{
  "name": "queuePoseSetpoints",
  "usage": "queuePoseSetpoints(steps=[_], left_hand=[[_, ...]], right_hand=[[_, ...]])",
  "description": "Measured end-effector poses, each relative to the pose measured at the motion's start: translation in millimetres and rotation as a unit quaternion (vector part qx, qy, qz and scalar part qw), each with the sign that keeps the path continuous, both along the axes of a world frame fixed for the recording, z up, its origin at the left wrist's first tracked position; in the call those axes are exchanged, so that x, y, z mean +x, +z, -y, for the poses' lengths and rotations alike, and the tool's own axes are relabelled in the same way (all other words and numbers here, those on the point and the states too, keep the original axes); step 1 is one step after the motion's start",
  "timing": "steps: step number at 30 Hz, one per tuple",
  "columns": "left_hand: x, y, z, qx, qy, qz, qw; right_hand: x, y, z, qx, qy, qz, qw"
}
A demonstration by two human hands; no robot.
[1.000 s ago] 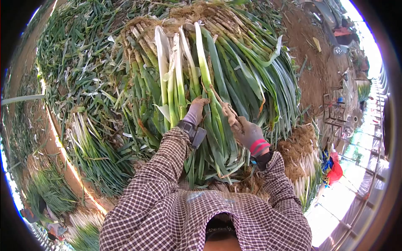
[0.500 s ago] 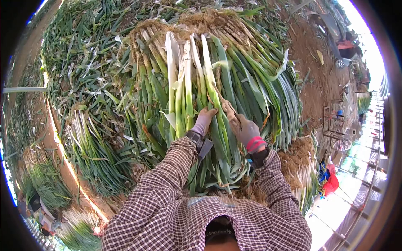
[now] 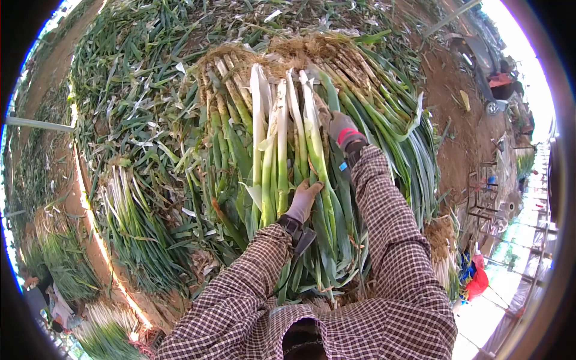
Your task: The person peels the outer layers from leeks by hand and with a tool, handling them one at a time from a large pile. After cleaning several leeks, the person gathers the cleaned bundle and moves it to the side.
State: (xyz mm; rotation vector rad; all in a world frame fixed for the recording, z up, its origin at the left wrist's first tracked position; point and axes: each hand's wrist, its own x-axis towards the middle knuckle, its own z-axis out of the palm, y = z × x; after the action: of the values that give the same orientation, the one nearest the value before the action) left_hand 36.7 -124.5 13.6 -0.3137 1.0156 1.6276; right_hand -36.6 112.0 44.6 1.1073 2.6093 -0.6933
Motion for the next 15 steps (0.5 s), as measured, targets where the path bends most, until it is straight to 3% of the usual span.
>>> queuePoseSetpoints(steps=[6,9,10,11,12,13,14,15], left_hand=[[-3,-10,2,-0.035,0.025,0.021,0.999],[-14,13,5,0.07,0.071,0.224,0.97],[-10,4,7,0.103,0.078,0.195,0.972],[-6,-27,5,0.079,0.006,0.089,0.993],[-2,-15,3,-0.037,0.015,-0.06,0.997],[11,-50,-4,0.036,0.042,-0.079,0.995],[6,-39,-1,0.068,-0.016,-0.122,0.99],[-10,15,13,-0.034,-0.118,-0.263,0.957]], right_hand=[[27,7,2,-0.066,-0.05,-0.024,0.996],[116,0,32,-0.117,0.007,-0.153,0.981],[139,30,59,-0.183,-0.036,-0.181,0.966],[157,69,88,-0.177,-0.001,-0.234,0.956],[169,94,111,-0.276,-0.145,-0.14,0.94],[188,99,129,-0.296,-0.149,-0.191,0.924],[207,96,136,-0.25,-0.125,-0.184,0.942],[229,81,127,-0.231,-0.103,-0.123,0.96]])
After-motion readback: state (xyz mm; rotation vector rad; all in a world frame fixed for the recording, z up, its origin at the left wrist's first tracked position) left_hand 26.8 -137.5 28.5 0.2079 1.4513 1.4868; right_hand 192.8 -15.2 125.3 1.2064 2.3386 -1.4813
